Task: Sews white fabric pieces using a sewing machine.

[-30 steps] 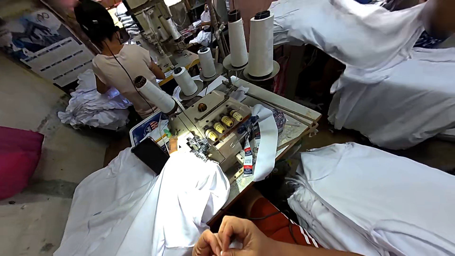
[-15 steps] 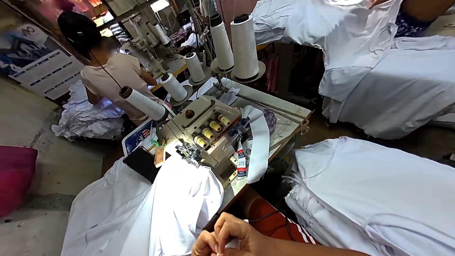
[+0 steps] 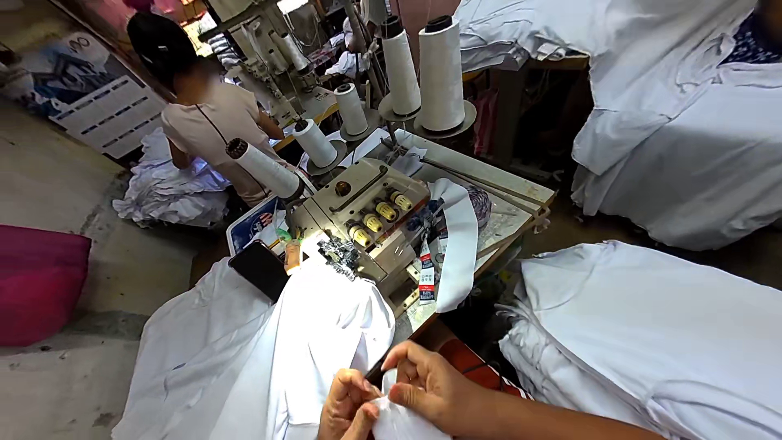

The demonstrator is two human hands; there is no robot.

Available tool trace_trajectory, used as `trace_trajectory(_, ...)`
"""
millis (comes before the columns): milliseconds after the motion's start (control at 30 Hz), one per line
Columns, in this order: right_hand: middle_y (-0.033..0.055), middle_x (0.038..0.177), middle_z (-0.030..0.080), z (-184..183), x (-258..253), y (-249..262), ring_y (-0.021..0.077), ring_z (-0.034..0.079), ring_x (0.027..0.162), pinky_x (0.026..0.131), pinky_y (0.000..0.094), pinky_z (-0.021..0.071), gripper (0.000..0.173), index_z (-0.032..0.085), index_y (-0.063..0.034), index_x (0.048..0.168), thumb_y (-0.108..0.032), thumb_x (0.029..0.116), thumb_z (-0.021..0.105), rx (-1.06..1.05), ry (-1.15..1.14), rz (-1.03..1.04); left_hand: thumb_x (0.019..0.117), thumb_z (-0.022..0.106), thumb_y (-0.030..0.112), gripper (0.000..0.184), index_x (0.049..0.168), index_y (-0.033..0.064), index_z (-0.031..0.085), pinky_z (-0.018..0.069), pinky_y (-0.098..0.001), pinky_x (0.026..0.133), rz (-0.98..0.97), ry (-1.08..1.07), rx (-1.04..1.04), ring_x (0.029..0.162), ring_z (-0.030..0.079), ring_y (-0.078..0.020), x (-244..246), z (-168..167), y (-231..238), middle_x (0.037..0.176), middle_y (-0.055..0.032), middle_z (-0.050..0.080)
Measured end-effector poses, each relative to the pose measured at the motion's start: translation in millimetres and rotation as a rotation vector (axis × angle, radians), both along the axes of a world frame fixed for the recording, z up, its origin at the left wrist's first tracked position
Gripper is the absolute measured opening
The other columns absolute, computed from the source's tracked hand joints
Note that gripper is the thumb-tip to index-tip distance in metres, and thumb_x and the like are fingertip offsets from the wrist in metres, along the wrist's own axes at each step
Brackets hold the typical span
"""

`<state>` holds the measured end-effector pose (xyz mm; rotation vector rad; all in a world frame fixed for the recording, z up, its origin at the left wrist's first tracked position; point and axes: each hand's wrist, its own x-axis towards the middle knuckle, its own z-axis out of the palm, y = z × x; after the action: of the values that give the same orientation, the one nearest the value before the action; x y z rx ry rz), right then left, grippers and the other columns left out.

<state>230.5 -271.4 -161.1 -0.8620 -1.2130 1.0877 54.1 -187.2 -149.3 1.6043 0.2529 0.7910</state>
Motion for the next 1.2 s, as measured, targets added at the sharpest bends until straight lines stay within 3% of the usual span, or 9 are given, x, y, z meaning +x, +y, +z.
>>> trace_trajectory(200,0.0028,0.071,0.057,3,8,3,-0.0006,0.051,0.064,0.063,0.0175,0.0430,0.021,0.064,0.0084,0.092,-0.009,0.1003,0.058,-0.168,-0.099,0.170,0.1021,0.045,0.001,0.025,0.121,-0.0101,0.056,0.0515,-0.0130,0.062,0.497,0.264,0.249,0.063,0.059,0.0043,7,-12,-7,0.088,-0.0014,0.071)
trace_trajectory(333,-0.0072,0.076,0.063,1,2,8,-0.0053,0.059,0.067,0.066,0.0152,0.0518,0.013,0.065,-0.0021,0.098,-0.011,0.1022,0.057,-0.238,0.128,-0.033,0.0923,0.064,0.006,0.057,0.142,0.0324,0.052,0.0570,-0.0158,0.077,0.282,-0.030,-0.149,0.099,0.068,0.0046,12,-21,-37,0.134,0.0155,0.066)
trace_trajectory(433,-0.0106,0.073,0.062,1,0,13,-0.0061,0.058,0.064,0.063,0.0141,0.0510,0.011,0.064,-0.0065,0.094,-0.010,0.1015,0.057,-0.277,0.183,-0.052,0.0918,0.067,0.001,0.055,0.141,0.0246,0.061,0.0495,-0.0249,0.108,0.352,-0.035,0.195,0.132,0.055,-0.0025,16,-39,-35,0.147,0.0130,0.057)
trace_trajectory(567,-0.0035,0.073,0.060,-1,10,14,-0.0043,0.055,0.065,0.064,0.0143,0.0472,0.015,0.064,-0.0001,0.091,-0.012,0.0995,0.061,-0.270,-0.065,0.018,0.1012,0.061,0.011,0.012,0.106,0.0092,0.071,0.0511,-0.0178,0.101,0.412,0.074,0.607,0.113,0.065,0.0008,-3,-36,-7,0.112,0.0024,0.074)
trace_trajectory(733,0.0146,0.073,0.062,8,27,15,0.0112,0.053,0.065,0.063,0.0268,0.0439,0.032,0.069,0.0111,0.093,-0.012,0.1054,0.051,-0.166,-0.440,0.303,0.1003,0.061,0.019,0.021,0.087,0.0035,0.066,0.0525,-0.0166,0.080,0.167,0.296,0.701,0.082,0.066,-0.0077,-16,-16,9,0.080,-0.0074,0.067)
trace_trajectory(800,0.0135,0.068,0.059,9,31,16,0.0112,0.052,0.060,0.059,0.0272,0.0436,0.036,0.067,0.0118,0.091,-0.016,0.1062,0.050,-0.134,-0.457,0.421,0.1011,0.059,0.020,0.028,0.082,0.0001,0.063,0.0499,-0.0216,0.079,0.040,0.311,0.607,0.082,0.063,-0.0127,-15,-17,13,0.079,-0.0108,0.064)
trace_trajectory(933,0.0154,0.066,0.058,13,34,15,0.0140,0.052,0.057,0.055,0.0297,0.0431,0.032,0.066,0.0129,0.087,-0.017,0.0991,0.064,-0.126,-0.479,0.534,0.1057,0.054,0.028,0.028,0.088,0.0081,0.060,0.0411,-0.0240,0.110,-0.235,0.128,0.143,0.127,0.055,-0.0040,-5,-39,11,0.120,-0.0014,0.067)
trace_trajectory(1033,0.0166,0.069,0.061,17,37,16,0.0144,0.056,0.059,0.058,0.0293,0.0473,0.028,0.066,0.0129,0.092,-0.010,0.1035,0.057,-0.153,-0.507,0.590,0.1025,0.059,0.026,0.009,0.109,0.0243,0.065,0.0501,-0.0133,0.087,-0.398,-0.098,-0.356,0.097,0.063,0.0084,7,-62,-4,0.103,0.0154,0.069)
trace_trajectory(1200,0.0207,0.078,0.064,19,40,13,0.0204,0.057,0.068,0.065,0.0341,0.0466,0.026,0.068,0.0128,0.096,-0.007,0.1045,0.053,-0.137,-0.541,0.505,0.0961,0.070,0.025,0.023,0.118,0.0280,0.063,0.0569,-0.0166,0.076,-0.256,-0.231,-0.546,0.085,0.069,0.0034,14,-70,-20,0.095,0.0113,0.073)
